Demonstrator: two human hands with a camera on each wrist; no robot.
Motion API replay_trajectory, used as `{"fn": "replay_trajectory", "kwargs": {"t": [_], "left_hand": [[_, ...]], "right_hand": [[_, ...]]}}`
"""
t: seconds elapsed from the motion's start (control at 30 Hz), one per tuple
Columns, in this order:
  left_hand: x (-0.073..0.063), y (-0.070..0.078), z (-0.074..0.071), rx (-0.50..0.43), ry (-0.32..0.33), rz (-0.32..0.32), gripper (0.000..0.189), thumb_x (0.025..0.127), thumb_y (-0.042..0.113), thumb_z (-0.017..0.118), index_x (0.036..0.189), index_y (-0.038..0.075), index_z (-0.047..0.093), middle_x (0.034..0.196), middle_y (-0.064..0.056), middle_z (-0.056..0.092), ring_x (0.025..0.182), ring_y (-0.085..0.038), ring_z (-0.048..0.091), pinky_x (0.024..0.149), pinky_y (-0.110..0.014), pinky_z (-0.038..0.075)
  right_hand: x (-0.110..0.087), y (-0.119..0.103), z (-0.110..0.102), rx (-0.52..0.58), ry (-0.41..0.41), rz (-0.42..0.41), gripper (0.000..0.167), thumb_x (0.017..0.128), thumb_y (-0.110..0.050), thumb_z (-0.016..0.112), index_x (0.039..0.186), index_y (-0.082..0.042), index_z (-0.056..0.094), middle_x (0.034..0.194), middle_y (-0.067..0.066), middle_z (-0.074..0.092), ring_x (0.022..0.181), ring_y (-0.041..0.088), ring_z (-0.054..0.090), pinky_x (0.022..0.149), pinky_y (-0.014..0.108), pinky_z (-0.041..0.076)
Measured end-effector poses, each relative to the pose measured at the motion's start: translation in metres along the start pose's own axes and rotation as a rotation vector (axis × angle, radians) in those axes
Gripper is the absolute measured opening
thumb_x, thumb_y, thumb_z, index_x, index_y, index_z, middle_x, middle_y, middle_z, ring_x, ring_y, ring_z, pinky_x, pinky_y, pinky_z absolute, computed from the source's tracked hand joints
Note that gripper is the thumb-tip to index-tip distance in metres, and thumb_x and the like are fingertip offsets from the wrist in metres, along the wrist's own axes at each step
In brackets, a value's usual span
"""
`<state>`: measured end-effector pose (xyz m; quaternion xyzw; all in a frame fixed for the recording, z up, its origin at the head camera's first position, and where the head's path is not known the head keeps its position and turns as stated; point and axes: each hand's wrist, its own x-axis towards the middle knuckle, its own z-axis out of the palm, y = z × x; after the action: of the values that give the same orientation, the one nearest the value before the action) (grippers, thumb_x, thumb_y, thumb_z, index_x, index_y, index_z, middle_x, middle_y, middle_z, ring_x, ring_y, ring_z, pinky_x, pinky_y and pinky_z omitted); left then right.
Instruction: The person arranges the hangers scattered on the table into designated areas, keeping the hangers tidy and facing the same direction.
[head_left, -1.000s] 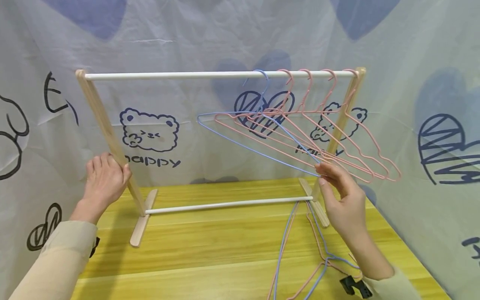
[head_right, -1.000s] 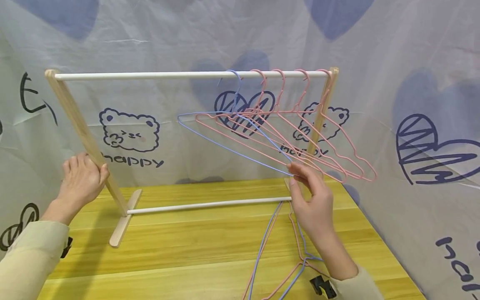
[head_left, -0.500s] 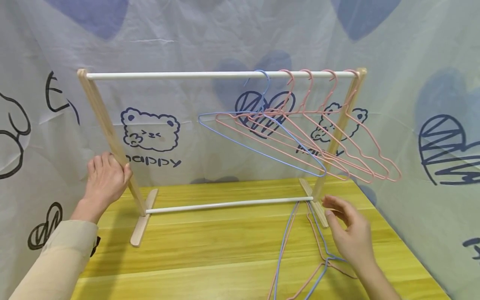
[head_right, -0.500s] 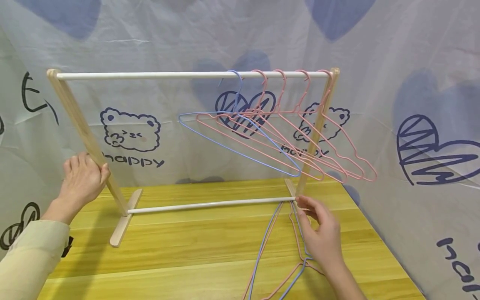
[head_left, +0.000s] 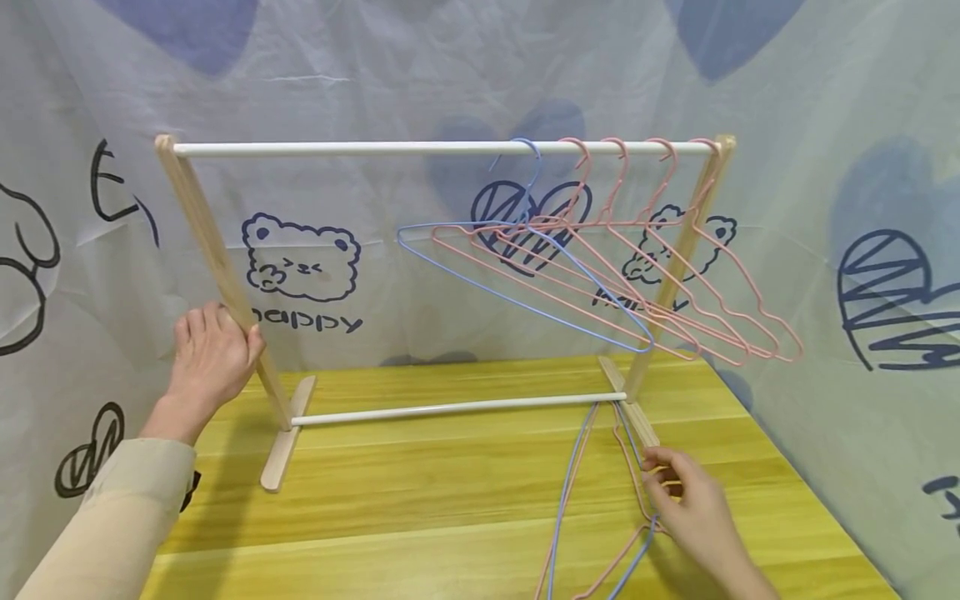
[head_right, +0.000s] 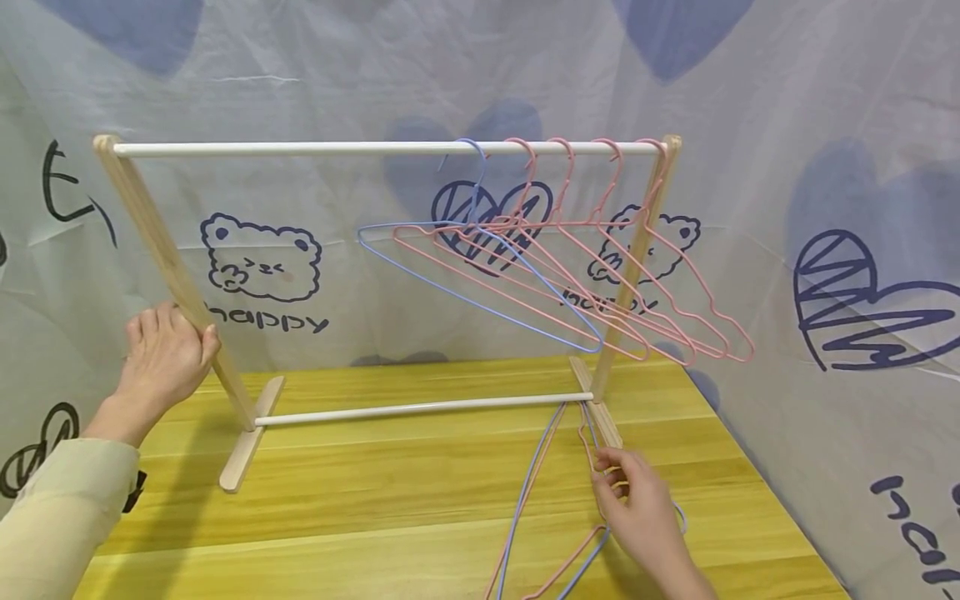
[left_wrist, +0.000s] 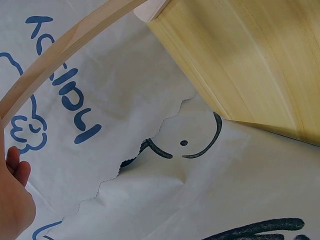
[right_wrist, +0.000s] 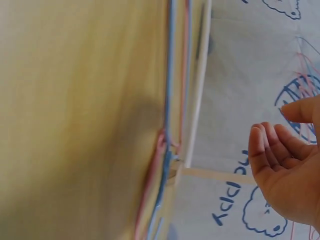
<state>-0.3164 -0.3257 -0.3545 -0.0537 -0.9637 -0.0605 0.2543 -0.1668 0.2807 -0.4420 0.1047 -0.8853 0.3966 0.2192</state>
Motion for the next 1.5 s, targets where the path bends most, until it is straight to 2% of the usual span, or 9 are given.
{"fn": "replay_trajectory", "kwargs": {"t": [0.23, 0.5, 0.67, 1.0, 1.27, 1.5], "left_hand": [[0.001, -0.001, 0.001, -0.011, -0.001, 0.0, 0.038, 0.107, 0.025, 0.042, 0.09, -0.008, 0.038, 0.095, -0.027, 0.035, 0.091, -0.046, 0.028, 0.086, -0.06, 0.021], [0.0, -0.001, 0.001, -0.005, 0.001, 0.009, 0.037, 0.107, 0.025, 0.042, 0.088, -0.007, 0.038, 0.095, -0.027, 0.034, 0.09, -0.045, 0.028, 0.086, -0.06, 0.021], [0.0, -0.001, 0.001, 0.006, 0.017, 0.018, 0.037, 0.106, 0.024, 0.042, 0.085, -0.006, 0.036, 0.093, -0.026, 0.034, 0.089, -0.045, 0.028, 0.084, -0.059, 0.021], [0.0, 0.0, 0.001, 0.005, 0.02, 0.019, 0.037, 0.106, 0.024, 0.043, 0.085, -0.006, 0.036, 0.093, -0.026, 0.034, 0.089, -0.045, 0.028, 0.083, -0.059, 0.021], [-0.001, 0.001, 0.0, 0.002, 0.017, 0.018, 0.037, 0.106, 0.024, 0.043, 0.086, -0.007, 0.037, 0.094, -0.026, 0.034, 0.09, -0.045, 0.028, 0.084, -0.059, 0.021], [-0.001, 0.0, 0.001, 0.004, 0.014, 0.018, 0.037, 0.106, 0.024, 0.042, 0.086, -0.007, 0.037, 0.093, -0.026, 0.034, 0.089, -0.045, 0.028, 0.084, -0.059, 0.021]], "right_hand": [[-0.008, 0.006, 0.0, -0.031, -0.162, 0.17, 0.026, 0.092, -0.002, 0.072, 0.118, 0.003, 0.069, 0.097, 0.001, 0.067, 0.08, 0.002, 0.059, 0.07, 0.024, 0.054], [-0.014, 0.015, -0.002, -0.116, -0.331, 0.292, 0.024, 0.092, -0.011, 0.076, 0.111, 0.002, 0.069, 0.089, -0.002, 0.064, 0.075, 0.005, 0.057, 0.069, 0.024, 0.051], [-0.017, 0.023, -0.002, -0.088, -0.428, 0.367, 0.022, 0.091, -0.011, 0.078, 0.108, 0.001, 0.069, 0.086, -0.001, 0.062, 0.075, 0.008, 0.055, 0.066, 0.023, 0.05], [-0.02, 0.035, -0.003, -0.074, -0.567, 0.335, 0.014, 0.093, -0.018, 0.075, 0.095, -0.007, 0.067, 0.079, -0.002, 0.058, 0.069, 0.009, 0.051, 0.062, 0.025, 0.044], [-0.023, 0.036, -0.001, -0.108, -0.574, 0.275, 0.018, 0.092, -0.023, 0.077, 0.088, -0.012, 0.064, 0.072, -0.004, 0.055, 0.06, 0.006, 0.046, 0.058, 0.025, 0.039], [-0.021, 0.033, 0.001, -0.148, -0.552, 0.307, 0.014, 0.09, -0.019, 0.078, 0.087, -0.012, 0.066, 0.073, -0.004, 0.057, 0.064, 0.009, 0.049, 0.061, 0.025, 0.042]]}}
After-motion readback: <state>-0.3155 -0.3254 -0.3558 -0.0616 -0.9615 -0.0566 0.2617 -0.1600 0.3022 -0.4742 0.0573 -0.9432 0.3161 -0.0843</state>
